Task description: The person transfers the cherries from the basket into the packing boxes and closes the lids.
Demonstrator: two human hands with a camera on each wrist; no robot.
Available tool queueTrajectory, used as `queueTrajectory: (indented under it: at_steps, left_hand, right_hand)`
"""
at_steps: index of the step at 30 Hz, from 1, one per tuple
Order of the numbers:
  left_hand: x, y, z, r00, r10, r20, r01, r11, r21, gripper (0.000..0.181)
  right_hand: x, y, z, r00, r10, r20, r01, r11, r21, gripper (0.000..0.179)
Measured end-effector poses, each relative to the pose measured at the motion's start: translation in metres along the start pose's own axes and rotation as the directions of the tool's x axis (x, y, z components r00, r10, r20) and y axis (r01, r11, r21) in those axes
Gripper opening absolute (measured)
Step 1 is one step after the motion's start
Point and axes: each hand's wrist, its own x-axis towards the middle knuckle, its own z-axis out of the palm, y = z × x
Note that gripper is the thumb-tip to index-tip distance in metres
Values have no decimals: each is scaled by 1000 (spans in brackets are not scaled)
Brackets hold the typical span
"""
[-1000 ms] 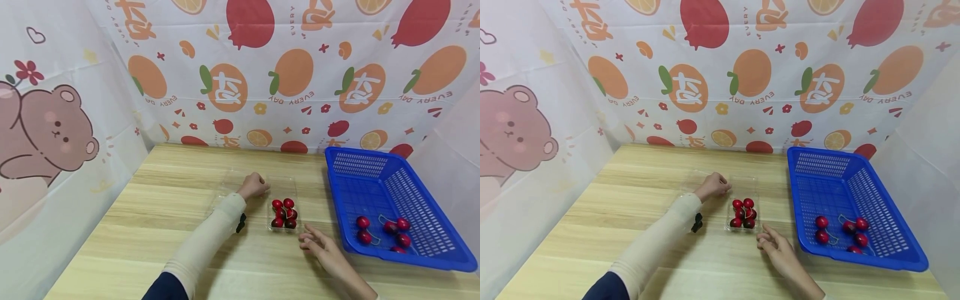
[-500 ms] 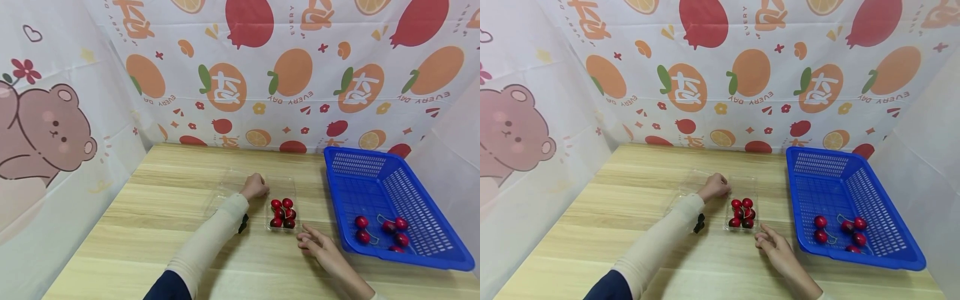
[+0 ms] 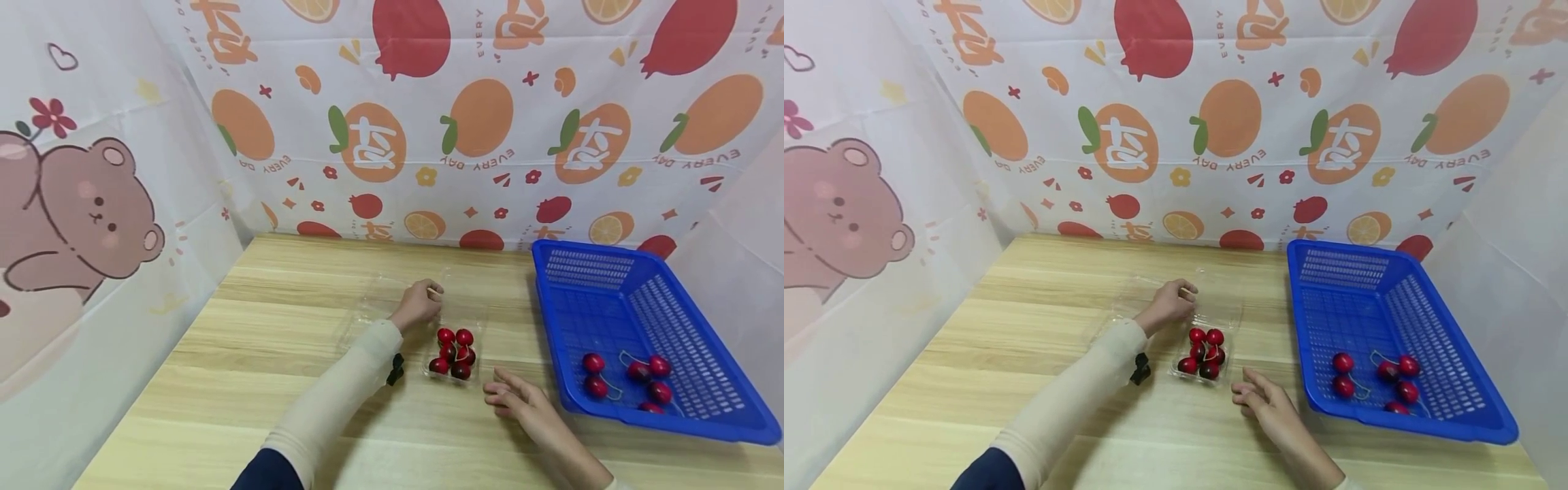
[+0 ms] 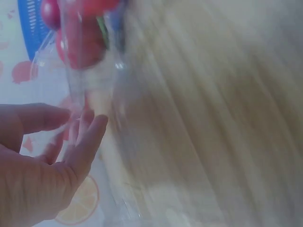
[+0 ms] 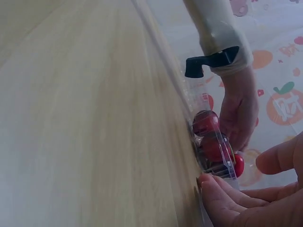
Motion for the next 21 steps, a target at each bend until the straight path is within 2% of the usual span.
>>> queueTrajectory:
  at_steps: [4,7,10,15,21]
  left_hand:
    - [-3,3,3,999,23,-22,-24,999,-45,19]
    - [-4,3,4,1000,22,-22,-24,994,-110,24]
    - [-6,3,4,999,41,-19,-43,989,-141,32]
    - [-10,3,2,997,80,-22,-82,990,-114,39]
    - [-13,5,2,992,125,-21,-126,991,-52,36]
  right_hand:
    - [1,1,-2,997,51,50,-54,996,70,56]
    - [2,2,-4,994,49,99,-59,992,110,56]
    - [2,3,-5,990,44,135,-63,987,145,57]
    - [3,3,-4,989,30,142,-55,982,178,60]
    - [6,4,-4,992,25,123,-51,975,214,59]
